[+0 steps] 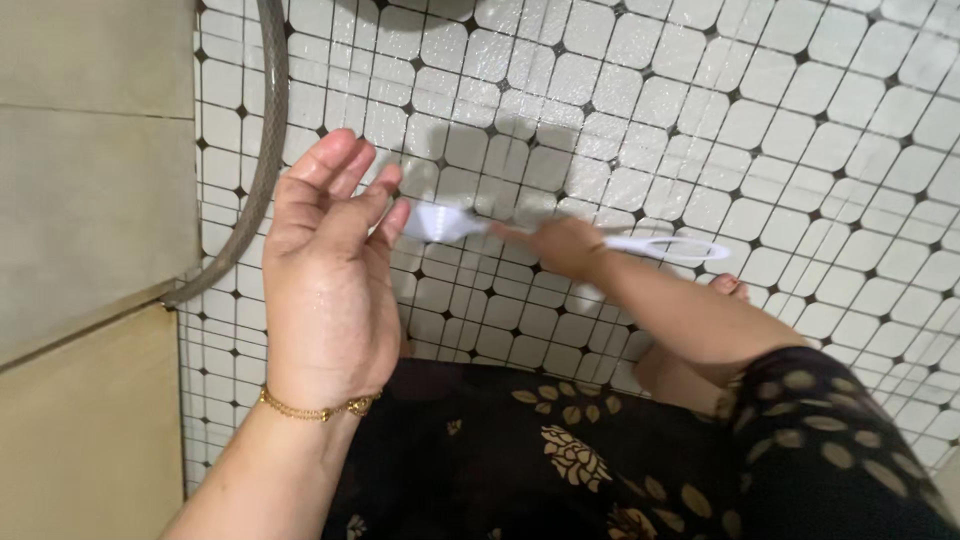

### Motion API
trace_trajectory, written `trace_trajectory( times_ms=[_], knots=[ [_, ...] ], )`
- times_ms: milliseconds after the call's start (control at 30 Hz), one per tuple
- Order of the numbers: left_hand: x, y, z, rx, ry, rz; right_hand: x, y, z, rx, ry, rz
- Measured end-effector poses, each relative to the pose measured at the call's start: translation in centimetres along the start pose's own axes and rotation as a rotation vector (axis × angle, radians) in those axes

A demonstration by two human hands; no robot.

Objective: The person scrubs a tiled bathroom floor using a long-handled brush dipped into a bucket of soapy water.

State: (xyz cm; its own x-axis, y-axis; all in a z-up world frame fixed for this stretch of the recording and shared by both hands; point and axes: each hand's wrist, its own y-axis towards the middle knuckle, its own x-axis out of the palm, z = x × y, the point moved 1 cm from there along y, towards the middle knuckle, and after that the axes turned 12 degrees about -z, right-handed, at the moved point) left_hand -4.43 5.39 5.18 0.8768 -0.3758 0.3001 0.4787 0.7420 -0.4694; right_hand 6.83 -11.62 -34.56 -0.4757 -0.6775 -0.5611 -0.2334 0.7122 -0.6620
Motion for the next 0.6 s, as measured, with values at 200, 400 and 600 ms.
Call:
trace_trajectory(
  times_ms=[200,400,600],
  knots=[
    [-1.1,0.5,-1.3,0.037,0.135,-0.036,-4.4,-3.0,17.7,0.539,-0.123,0.392],
    [-0.5,1.2,-2.8,0.057,0.243,-0.096,8.1,-7.6,7.3,0.200,0.045,-0.114],
    [0.5,1.6,-4.1,0.108,0.541,-0.146,2.7,-15.0,11.7,0.457,0.133,0.028]
  ],
)
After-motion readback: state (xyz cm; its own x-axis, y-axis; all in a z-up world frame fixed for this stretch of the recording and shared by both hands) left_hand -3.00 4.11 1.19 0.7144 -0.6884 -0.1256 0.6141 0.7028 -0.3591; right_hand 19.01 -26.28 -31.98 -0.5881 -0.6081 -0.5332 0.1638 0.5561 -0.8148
